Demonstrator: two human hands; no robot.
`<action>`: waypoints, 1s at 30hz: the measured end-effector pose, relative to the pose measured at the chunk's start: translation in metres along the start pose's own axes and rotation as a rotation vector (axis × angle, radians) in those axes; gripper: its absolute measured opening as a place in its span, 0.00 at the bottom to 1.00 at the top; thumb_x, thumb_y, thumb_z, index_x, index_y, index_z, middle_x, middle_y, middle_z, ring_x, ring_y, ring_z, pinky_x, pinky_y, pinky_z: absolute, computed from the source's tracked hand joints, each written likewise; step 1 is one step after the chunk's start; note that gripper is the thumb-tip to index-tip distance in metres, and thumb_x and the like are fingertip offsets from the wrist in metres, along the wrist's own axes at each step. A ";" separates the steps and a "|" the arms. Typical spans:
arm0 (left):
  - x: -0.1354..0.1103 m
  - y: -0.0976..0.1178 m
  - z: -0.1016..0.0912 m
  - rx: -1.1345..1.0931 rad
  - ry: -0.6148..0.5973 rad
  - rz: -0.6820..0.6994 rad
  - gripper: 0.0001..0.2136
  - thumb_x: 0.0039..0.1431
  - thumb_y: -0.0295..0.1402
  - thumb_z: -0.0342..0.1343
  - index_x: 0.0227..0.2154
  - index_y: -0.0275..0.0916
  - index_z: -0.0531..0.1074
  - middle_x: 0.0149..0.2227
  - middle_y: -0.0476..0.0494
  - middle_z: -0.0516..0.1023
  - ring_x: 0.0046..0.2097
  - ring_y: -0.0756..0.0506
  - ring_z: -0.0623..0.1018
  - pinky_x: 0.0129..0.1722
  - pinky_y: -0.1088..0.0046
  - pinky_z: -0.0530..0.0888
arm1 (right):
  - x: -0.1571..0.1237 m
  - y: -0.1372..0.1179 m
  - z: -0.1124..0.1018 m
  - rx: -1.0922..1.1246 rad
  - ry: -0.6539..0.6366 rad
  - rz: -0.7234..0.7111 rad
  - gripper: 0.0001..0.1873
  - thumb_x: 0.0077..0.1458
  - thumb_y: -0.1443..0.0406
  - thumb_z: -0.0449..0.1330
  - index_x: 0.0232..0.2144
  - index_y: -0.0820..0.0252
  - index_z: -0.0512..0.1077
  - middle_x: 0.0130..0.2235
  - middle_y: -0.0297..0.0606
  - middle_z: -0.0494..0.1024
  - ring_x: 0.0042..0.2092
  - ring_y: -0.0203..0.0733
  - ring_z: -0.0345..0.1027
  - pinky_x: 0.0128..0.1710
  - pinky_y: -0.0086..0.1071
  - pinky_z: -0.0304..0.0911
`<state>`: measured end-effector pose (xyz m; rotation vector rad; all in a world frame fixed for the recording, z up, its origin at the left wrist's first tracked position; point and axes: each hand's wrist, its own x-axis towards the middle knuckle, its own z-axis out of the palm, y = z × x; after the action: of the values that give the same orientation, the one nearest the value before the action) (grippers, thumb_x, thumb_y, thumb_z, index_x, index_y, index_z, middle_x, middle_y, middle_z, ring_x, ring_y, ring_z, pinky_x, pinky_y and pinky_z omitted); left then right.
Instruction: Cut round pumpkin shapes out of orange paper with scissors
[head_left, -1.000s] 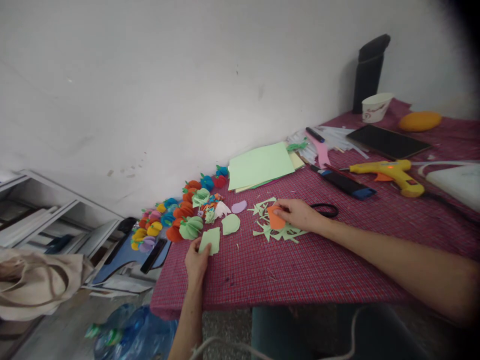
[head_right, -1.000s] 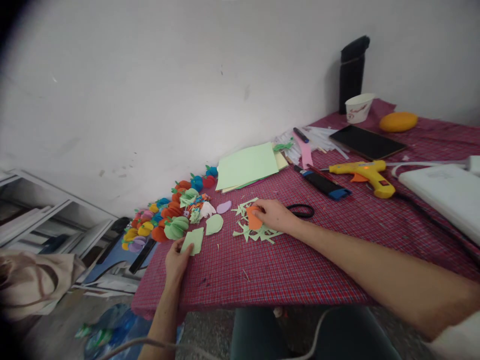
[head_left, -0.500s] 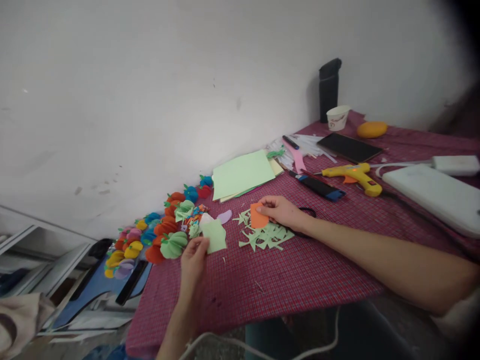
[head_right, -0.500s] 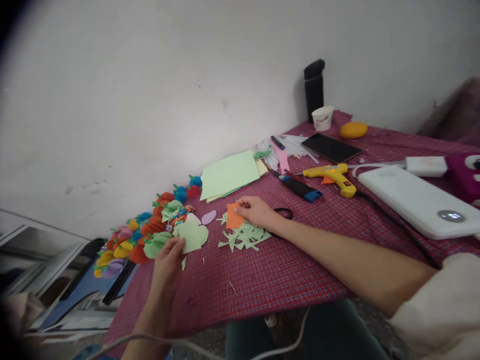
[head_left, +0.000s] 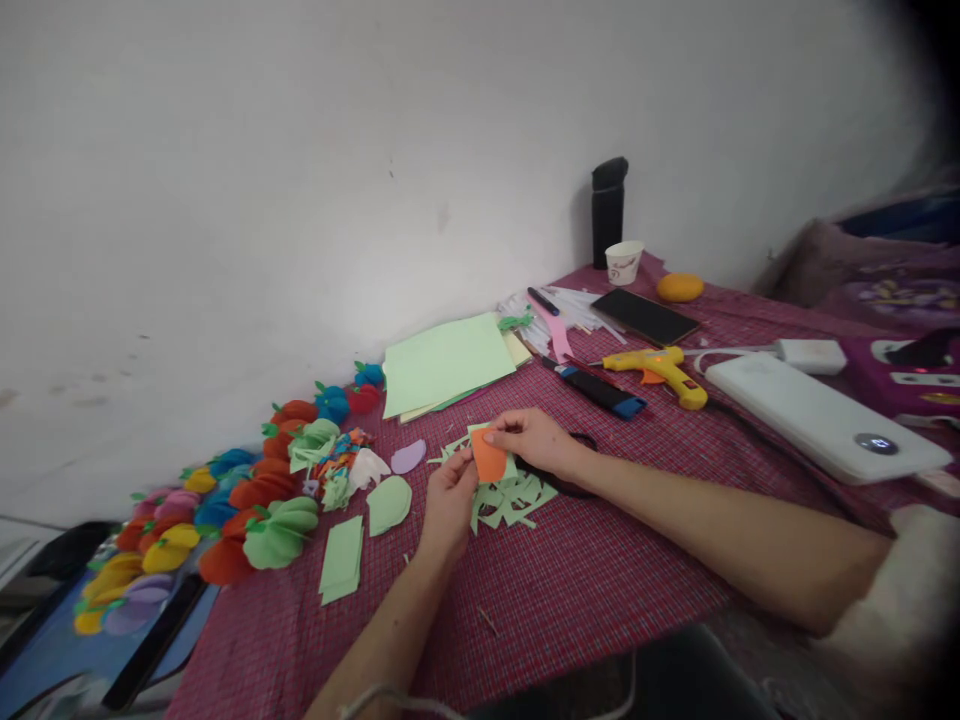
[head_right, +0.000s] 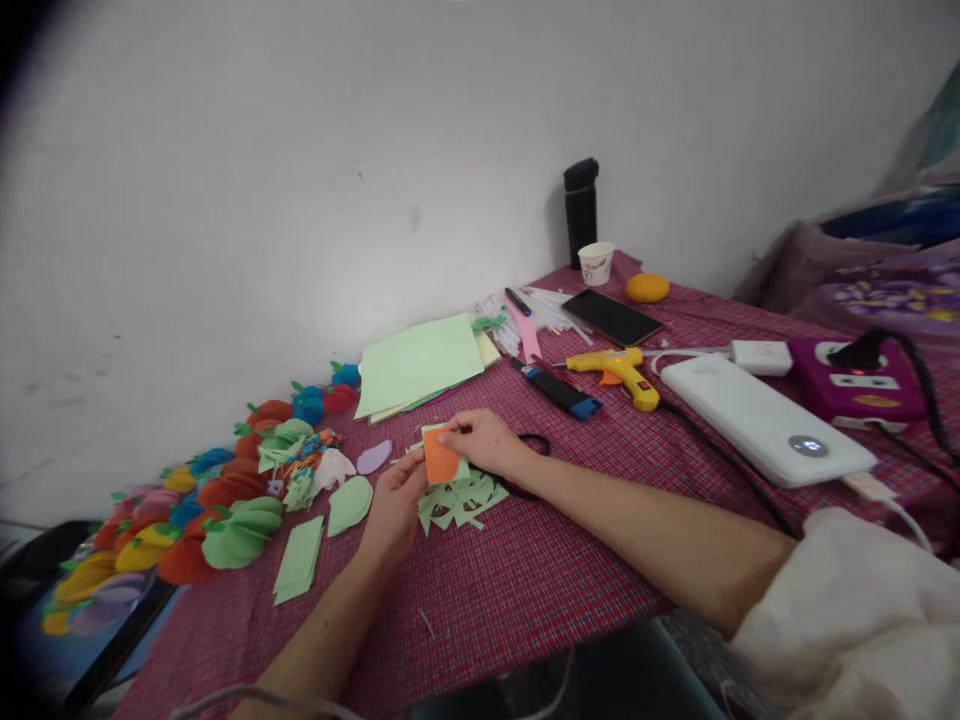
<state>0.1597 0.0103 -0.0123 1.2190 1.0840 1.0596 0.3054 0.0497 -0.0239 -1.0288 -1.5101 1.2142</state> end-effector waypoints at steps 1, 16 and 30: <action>-0.001 -0.001 -0.001 0.006 -0.010 -0.003 0.17 0.49 0.36 0.52 0.43 0.35 0.68 0.31 0.44 0.76 0.29 0.50 0.74 0.29 0.76 0.68 | 0.000 0.001 0.000 -0.030 0.008 -0.011 0.10 0.46 0.61 0.56 0.26 0.63 0.71 0.24 0.34 0.72 0.25 0.33 0.62 0.23 0.25 0.56; -0.004 -0.008 -0.005 0.134 0.026 0.045 0.16 0.51 0.33 0.48 0.42 0.38 0.70 0.36 0.46 0.76 0.33 0.49 0.73 0.33 0.77 0.68 | 0.000 0.005 0.003 -0.125 0.030 0.013 0.09 0.44 0.62 0.57 0.27 0.62 0.72 0.26 0.35 0.74 0.26 0.34 0.65 0.23 0.26 0.58; -0.005 -0.010 -0.005 0.300 0.088 0.121 0.15 0.52 0.40 0.47 0.37 0.36 0.72 0.28 0.48 0.73 0.28 0.50 0.69 0.28 0.78 0.66 | -0.003 0.001 0.003 -0.185 0.026 -0.072 0.09 0.45 0.61 0.57 0.26 0.63 0.72 0.25 0.34 0.73 0.26 0.33 0.62 0.25 0.25 0.57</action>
<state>0.1541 0.0056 -0.0219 1.5033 1.2839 1.0760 0.3033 0.0466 -0.0255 -1.0963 -1.6481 1.0222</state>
